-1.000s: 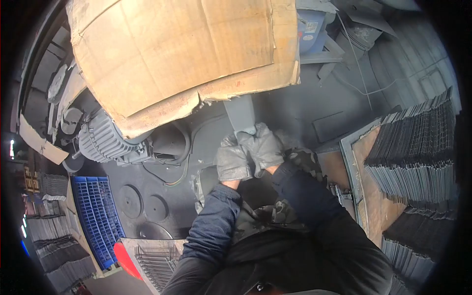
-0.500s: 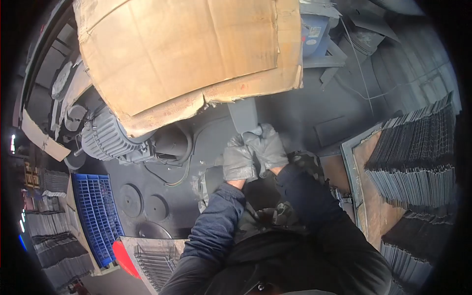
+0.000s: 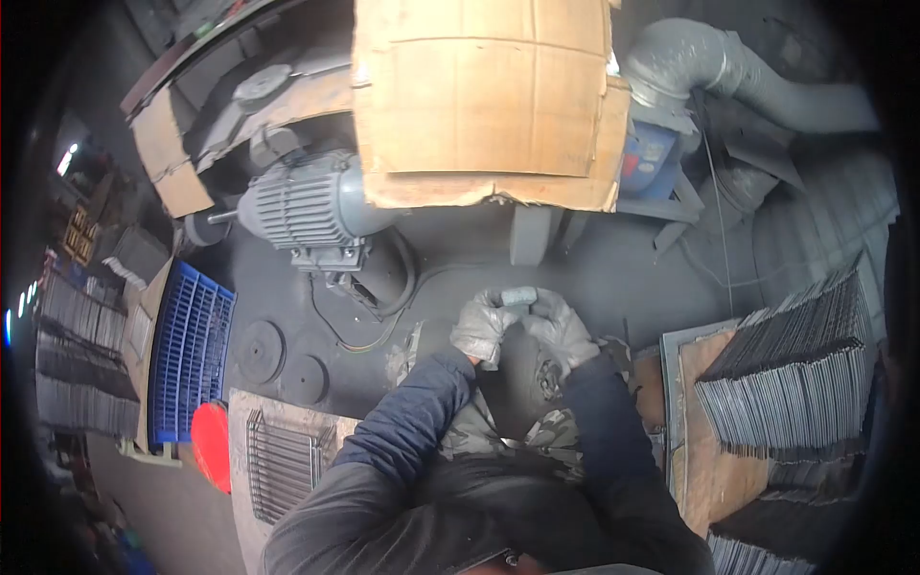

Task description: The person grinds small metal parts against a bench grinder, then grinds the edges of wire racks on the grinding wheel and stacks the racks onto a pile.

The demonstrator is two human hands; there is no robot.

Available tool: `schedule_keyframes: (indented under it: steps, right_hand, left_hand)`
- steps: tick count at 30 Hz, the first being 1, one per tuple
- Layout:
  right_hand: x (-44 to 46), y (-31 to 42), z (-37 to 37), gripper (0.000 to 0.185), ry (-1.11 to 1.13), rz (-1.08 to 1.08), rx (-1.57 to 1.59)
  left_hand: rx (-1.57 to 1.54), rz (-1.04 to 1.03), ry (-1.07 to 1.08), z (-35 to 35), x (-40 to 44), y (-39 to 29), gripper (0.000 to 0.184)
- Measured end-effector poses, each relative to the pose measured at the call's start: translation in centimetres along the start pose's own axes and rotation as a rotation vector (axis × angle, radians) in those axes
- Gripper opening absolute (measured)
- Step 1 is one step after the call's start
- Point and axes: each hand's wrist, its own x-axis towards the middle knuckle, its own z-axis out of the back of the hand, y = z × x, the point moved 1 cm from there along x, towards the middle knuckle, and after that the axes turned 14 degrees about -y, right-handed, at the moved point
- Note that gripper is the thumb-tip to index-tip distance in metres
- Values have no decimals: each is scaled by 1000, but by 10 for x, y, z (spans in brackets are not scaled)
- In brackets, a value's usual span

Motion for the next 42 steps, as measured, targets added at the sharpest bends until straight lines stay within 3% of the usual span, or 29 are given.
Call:
schedule_keyframes:
  steps: [2, 4, 5, 7, 9, 10, 11, 12, 14, 17, 18, 19, 21, 23, 29, 31, 33, 35, 36, 39, 41, 42]
  right_hand:
    - [-37, 7, 14, 51, -51, -118, 99]
    - [-35, -41, 54, 54, -27, -253, 350]
    - [-28, -71, 69, 55, -14, -327, 475]
    - [-19, -120, 83, 51, -93, -305, 284]
    - [-15, -116, 79, 54, -124, -196, -102]
    - [-23, -92, 66, 57, -116, -95, -390]
    - [-32, -64, 52, 61, -113, 9, -676]
    - [-38, -41, 38, 63, -45, -31, -851]
    - [-43, -6, 17, 68, 85, -119, -1196]
    - [-39, -9, 11, 75, 145, -147, -1370]
    - [-32, -38, 21, 76, 209, -28, -1429]
    - [-18, -91, 39, 78, 273, 91, -1484]
    - [-13, -91, 38, 79, 278, 90, -1440]
    - [-30, 6, 7, 80, 162, -138, -1241]
    - [-26, 12, 3, 81, 172, -156, -1246]
    - [-12, -60, 25, 80, 236, 48, -1280]
    - [-17, -67, 25, 79, 250, 48, -1278]
    - [-29, 12, 3, 77, 205, -162, -1249]
    - [-24, -16, 12, 76, 202, -116, -1209]
    - [-27, -14, 16, 77, 167, -89, -1230]
    - [-29, -24, 21, 75, 261, 48, -1231]
    - [-30, -17, 19, 74, 247, 12, -1250]
  left_hand:
    - [-238, 93, -42, 27, -27, -77, 40]
    - [-611, 146, -84, 48, -41, -123, 37]
    - [-664, 29, -121, 62, -41, -139, 38]
    - [-761, -208, -188, 100, -33, -176, 40]
    - [-499, -362, -215, 142, -8, -204, 48]
    - [-915, -157, 42, 179, 25, -195, 43]
    - [-989, -168, 36, 190, 47, -207, 40]
    - [-1062, -181, 31, 201, 69, -220, 38]
    - [-647, -497, -286, 209, 114, -264, 40]
    - [-163, -695, -510, 238, 207, -300, 38]
    - [10, -727, -587, 238, 229, -314, 38]
    - [210, -713, -647, 238, 250, -327, 38]
    - [602, -629, -708, 234, 283, -345, 39]
    - [893, -528, -710, 228, 306, -352, 40]
    - [1389, -428, -690, 229, 326, -340, 47]
    - [1522, -477, -621, 233, 304, -338, 47]
    - [1505, -501, -629, 233, 248, -352, 47]
    - [1341, -509, -716, 220, 163, -370, 48]
    - [1299, -543, -692, 235, 148, -361, 52]
    - [1328, -829, -695, 260, 72, -340, 36]
    - [1404, -937, -653, 281, 25, -325, 37]
    - [1437, -990, -631, 291, 1, -316, 38]
